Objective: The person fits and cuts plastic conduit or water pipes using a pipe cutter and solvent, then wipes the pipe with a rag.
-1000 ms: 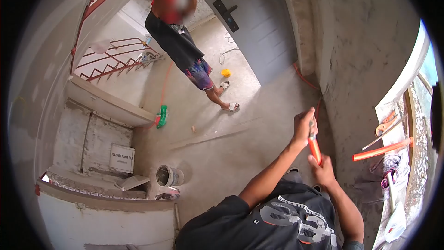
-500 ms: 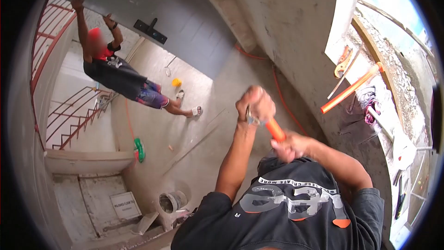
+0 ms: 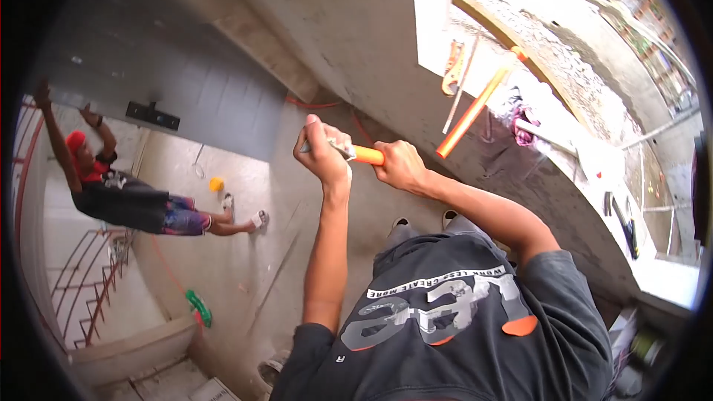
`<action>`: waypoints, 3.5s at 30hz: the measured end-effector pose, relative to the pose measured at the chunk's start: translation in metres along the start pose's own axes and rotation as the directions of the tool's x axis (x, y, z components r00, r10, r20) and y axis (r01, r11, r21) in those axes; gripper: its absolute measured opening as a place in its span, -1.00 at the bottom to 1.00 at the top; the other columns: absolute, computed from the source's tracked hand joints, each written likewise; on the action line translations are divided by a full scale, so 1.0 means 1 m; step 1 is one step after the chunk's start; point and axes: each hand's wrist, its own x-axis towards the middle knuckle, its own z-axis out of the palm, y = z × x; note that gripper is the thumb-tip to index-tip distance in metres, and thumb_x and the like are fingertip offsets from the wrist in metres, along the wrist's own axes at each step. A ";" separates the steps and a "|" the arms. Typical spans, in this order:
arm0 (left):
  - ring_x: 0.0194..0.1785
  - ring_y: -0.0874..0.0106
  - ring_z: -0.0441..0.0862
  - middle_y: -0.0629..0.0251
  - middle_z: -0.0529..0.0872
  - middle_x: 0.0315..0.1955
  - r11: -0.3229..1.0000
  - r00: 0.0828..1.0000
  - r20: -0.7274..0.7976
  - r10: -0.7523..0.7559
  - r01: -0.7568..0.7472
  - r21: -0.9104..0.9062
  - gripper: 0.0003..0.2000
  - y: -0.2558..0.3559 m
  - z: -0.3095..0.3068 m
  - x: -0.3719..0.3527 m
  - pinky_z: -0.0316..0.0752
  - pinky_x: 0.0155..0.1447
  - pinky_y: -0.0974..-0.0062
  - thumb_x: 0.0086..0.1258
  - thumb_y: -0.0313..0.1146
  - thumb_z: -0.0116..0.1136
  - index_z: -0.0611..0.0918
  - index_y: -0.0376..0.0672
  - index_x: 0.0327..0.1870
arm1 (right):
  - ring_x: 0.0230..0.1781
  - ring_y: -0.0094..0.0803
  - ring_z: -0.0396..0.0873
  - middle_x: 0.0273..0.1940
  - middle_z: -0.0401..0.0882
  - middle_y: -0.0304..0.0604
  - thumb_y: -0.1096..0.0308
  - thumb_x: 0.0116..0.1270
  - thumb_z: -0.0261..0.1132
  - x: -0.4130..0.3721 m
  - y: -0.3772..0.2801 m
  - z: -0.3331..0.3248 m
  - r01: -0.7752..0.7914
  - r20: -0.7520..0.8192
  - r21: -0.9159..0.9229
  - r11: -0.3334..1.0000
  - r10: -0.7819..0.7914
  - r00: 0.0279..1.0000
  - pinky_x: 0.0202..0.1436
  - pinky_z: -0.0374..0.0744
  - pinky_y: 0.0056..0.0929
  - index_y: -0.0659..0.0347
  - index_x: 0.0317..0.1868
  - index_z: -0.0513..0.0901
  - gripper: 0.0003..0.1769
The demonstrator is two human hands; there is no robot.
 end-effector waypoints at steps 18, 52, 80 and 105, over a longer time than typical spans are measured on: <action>-0.78 0.62 0.11 0.51 0.22 -0.79 0.705 0.532 0.839 -0.118 0.640 -0.307 -0.60 0.022 -0.028 0.004 0.07 -0.68 0.55 0.50 -0.26 -0.11 0.21 -0.01 -0.66 | -0.77 -0.60 0.31 -0.73 0.31 -0.42 0.44 0.07 0.19 -0.063 -0.067 -0.011 -0.841 0.864 0.459 0.285 -0.364 0.348 -0.73 0.25 -0.55 0.16 -0.54 0.44 -0.90; -0.78 0.58 0.15 0.46 0.23 -0.80 0.889 0.346 0.848 -0.400 0.370 0.269 -0.61 -0.046 0.088 -0.329 0.11 -0.70 0.54 0.42 -0.29 0.02 0.30 -0.06 -0.70 | -0.69 -0.44 0.47 -0.66 0.48 -0.12 0.28 0.12 0.27 -0.352 0.010 -0.056 -0.176 -0.678 0.260 0.949 0.310 0.666 -0.57 0.47 -0.34 0.24 -0.52 0.55 -0.80; -0.80 0.54 0.21 0.44 0.33 -0.80 0.518 -0.225 0.900 -0.374 0.754 0.404 -0.70 -0.081 0.101 -0.316 0.14 -0.70 0.48 0.37 -0.29 -0.01 0.32 -0.03 -0.63 | -0.73 -0.43 0.44 -0.70 0.45 -0.21 0.33 -0.01 0.29 -0.375 -0.044 -0.079 -0.381 -0.191 0.765 0.519 0.748 0.636 -0.62 0.43 -0.34 0.25 -0.58 0.58 -0.84; -0.78 0.60 0.07 0.50 0.16 -0.81 0.430 -0.309 0.951 0.028 0.862 0.267 -0.62 -0.025 0.081 -0.255 0.08 -0.68 0.54 0.45 -0.28 -0.07 0.20 -0.01 -0.66 | -0.73 -0.43 0.43 -0.73 0.42 -0.18 0.29 0.11 0.33 -0.324 -0.059 -0.077 -0.135 -0.347 0.484 0.865 0.331 0.877 -0.64 0.42 -0.38 0.21 -0.59 0.45 -0.73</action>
